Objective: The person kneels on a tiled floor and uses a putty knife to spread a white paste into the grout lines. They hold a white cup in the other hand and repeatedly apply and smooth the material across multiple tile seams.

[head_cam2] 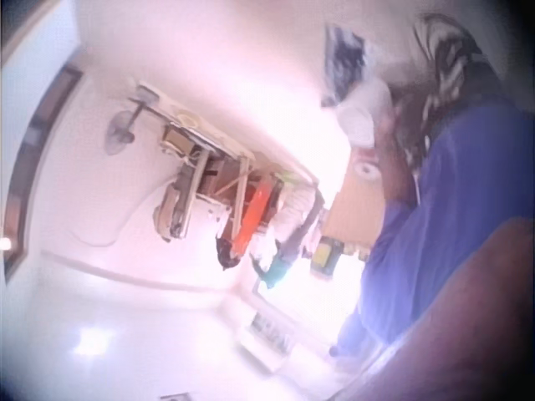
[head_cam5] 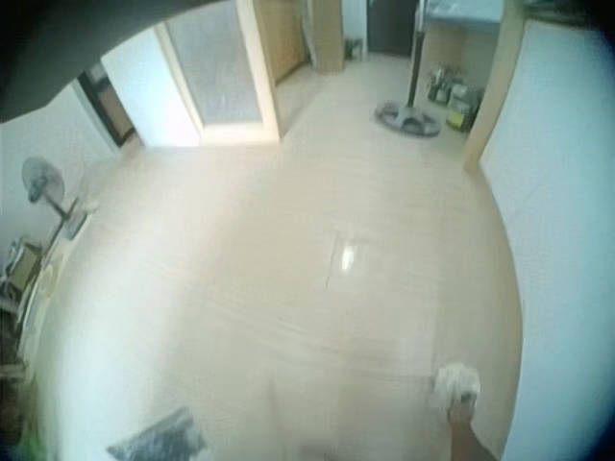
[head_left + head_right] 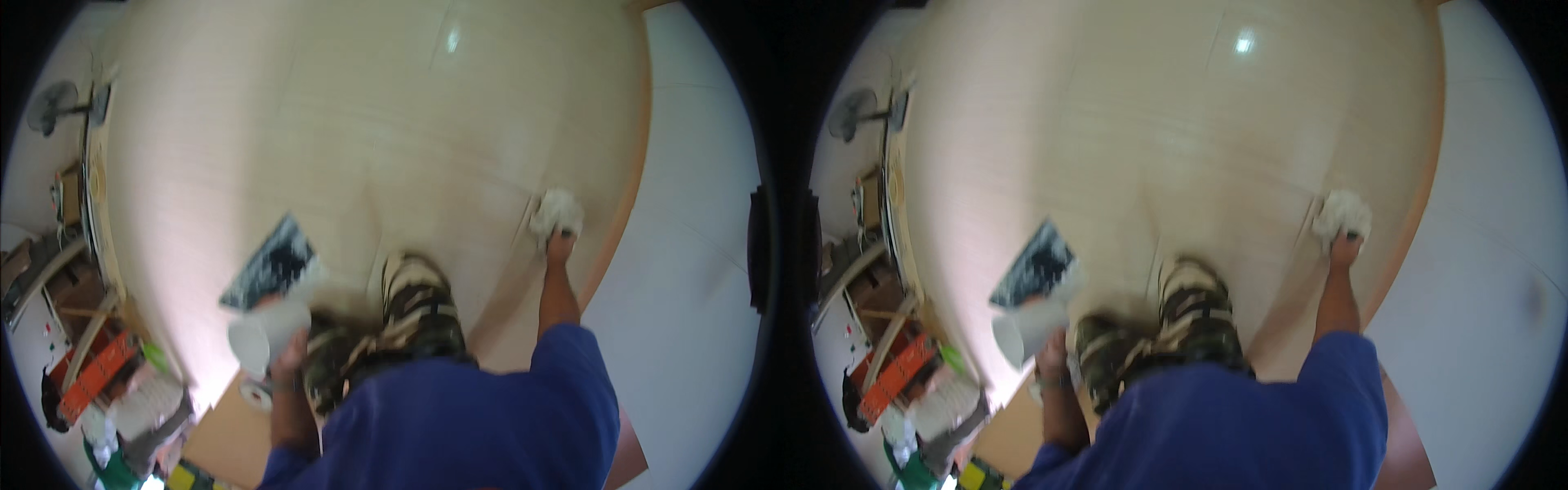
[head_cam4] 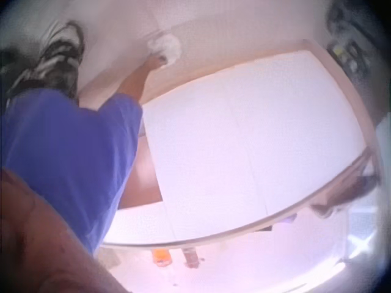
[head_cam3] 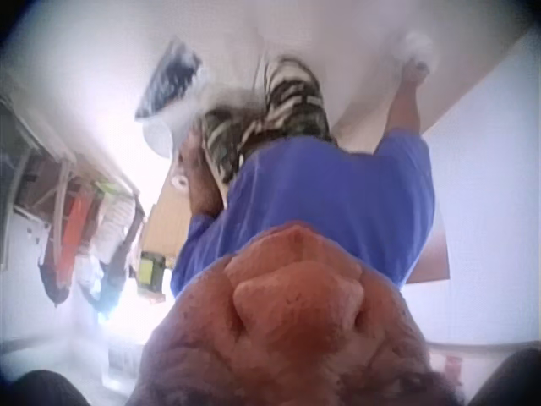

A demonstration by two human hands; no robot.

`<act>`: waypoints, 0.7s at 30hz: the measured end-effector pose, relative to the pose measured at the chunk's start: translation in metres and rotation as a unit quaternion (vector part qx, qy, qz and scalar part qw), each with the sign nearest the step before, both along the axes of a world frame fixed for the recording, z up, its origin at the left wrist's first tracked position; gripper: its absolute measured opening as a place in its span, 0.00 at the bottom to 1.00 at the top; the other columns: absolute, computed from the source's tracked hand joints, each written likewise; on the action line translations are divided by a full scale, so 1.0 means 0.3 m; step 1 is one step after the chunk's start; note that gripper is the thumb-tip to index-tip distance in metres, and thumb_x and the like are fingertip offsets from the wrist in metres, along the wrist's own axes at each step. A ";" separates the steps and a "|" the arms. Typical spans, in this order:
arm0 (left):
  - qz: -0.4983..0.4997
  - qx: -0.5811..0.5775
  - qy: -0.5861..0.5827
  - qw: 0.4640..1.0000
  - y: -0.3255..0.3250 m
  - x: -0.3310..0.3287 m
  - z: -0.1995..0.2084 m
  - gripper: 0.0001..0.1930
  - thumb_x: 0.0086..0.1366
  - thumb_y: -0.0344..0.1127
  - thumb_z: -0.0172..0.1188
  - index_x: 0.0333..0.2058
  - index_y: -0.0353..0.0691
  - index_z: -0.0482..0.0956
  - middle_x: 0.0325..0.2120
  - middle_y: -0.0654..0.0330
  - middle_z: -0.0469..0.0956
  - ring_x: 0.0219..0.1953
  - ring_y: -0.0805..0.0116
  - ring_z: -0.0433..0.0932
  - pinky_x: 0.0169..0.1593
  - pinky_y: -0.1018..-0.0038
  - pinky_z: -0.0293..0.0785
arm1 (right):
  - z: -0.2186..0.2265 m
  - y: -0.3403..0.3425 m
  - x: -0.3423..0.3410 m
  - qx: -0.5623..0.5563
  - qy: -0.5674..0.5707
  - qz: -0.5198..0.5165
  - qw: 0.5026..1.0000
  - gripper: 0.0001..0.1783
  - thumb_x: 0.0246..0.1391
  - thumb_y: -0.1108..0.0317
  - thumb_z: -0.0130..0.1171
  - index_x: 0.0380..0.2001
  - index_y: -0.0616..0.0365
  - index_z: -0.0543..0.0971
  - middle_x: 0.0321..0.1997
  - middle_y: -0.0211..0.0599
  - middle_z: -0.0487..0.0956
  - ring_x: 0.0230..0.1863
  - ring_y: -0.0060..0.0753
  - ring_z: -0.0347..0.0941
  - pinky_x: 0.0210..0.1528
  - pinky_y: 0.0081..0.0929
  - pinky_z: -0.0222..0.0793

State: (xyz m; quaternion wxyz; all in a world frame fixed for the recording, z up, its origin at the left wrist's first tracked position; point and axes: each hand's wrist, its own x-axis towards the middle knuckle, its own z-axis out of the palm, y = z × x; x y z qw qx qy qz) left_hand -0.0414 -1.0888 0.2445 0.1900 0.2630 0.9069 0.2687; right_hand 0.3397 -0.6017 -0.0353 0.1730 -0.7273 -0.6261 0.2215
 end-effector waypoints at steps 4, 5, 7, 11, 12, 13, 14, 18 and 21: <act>0.070 0.133 0.012 0.989 0.093 0.010 0.212 0.33 0.52 0.57 0.57 0.46 0.34 0.66 0.42 0.50 0.67 0.45 0.56 0.67 0.47 0.66 0.66 | 0.026 -0.141 -0.049 -0.074 -0.105 -0.016 0.992 0.31 0.47 0.59 0.56 0.53 0.62 0.64 0.50 0.52 0.71 0.52 0.55 0.67 0.54 0.43 0.60; 0.065 0.141 0.031 0.987 0.076 0.001 0.242 0.33 0.52 0.59 0.56 0.44 0.33 0.67 0.40 0.50 0.67 0.43 0.56 0.68 0.46 0.65 0.66 | 0.009 -0.205 -0.118 -0.070 -0.115 0.011 0.991 0.30 0.47 0.59 0.57 0.53 0.62 0.64 0.50 0.52 0.71 0.51 0.55 0.67 0.54 0.43 0.61; 0.059 0.145 0.075 0.985 0.075 0.003 0.225 0.33 0.51 0.61 0.56 0.39 0.32 0.69 0.37 0.50 0.68 0.38 0.57 0.69 0.43 0.65 0.67 | -0.034 -0.284 -0.322 -0.079 -0.130 0.088 0.984 0.30 0.48 0.60 0.57 0.53 0.62 0.64 0.51 0.52 0.70 0.52 0.54 0.66 0.55 0.43 0.60; 0.108 0.181 0.151 0.966 0.149 0.039 0.168 0.34 0.50 0.62 0.56 0.38 0.30 0.70 0.37 0.49 0.68 0.38 0.58 0.68 0.40 0.66 0.67 | -0.263 -0.252 -0.715 -0.018 -0.098 0.191 0.977 0.30 0.46 0.63 0.57 0.52 0.61 0.64 0.49 0.50 0.71 0.50 0.53 0.67 0.52 0.41 0.61; 0.103 0.180 0.148 0.967 0.141 0.050 0.142 0.34 0.50 0.62 0.57 0.38 0.30 0.70 0.37 0.50 0.68 0.38 0.58 0.68 0.41 0.66 0.67 | -0.229 -0.243 -0.843 -0.065 -0.042 0.208 0.975 0.27 0.45 0.63 0.57 0.50 0.60 0.67 0.47 0.50 0.73 0.48 0.53 0.69 0.51 0.41 0.62; 0.097 0.197 0.142 0.965 0.146 0.060 0.111 0.34 0.49 0.62 0.57 0.38 0.30 0.70 0.37 0.50 0.68 0.38 0.58 0.68 0.41 0.66 0.67 | -0.207 -0.175 -0.931 -0.093 -0.036 0.262 0.960 0.26 0.45 0.62 0.57 0.48 0.60 0.68 0.45 0.50 0.74 0.46 0.51 0.70 0.50 0.40 0.64; 0.089 0.223 0.137 0.961 0.124 0.050 0.048 0.35 0.49 0.62 0.58 0.38 0.30 0.70 0.37 0.50 0.68 0.38 0.58 0.68 0.42 0.66 0.67 | -0.186 -0.123 -0.991 -0.114 -0.033 0.311 0.943 0.25 0.45 0.61 0.58 0.47 0.60 0.69 0.44 0.50 0.75 0.45 0.49 0.71 0.48 0.38 0.65; 0.110 0.306 0.067 0.943 0.060 0.010 -0.001 0.32 0.46 0.48 0.66 0.45 0.33 0.67 0.41 0.53 0.68 0.42 0.60 0.69 0.47 0.67 0.66 | 0.103 -0.193 -1.023 -0.063 0.064 0.345 0.934 0.25 0.45 0.57 0.61 0.44 0.60 0.71 0.39 0.48 0.76 0.41 0.42 0.73 0.44 0.32 0.67; 0.107 0.303 -0.009 0.947 0.032 -0.036 -0.011 0.29 0.46 0.40 0.66 0.46 0.35 0.67 0.42 0.57 0.68 0.43 0.65 0.69 0.47 0.71 0.66 | 0.314 -0.238 -0.656 -0.046 0.008 0.360 0.932 0.26 0.45 0.55 0.62 0.42 0.62 0.72 0.35 0.44 0.76 0.38 0.38 0.71 0.43 0.31 0.66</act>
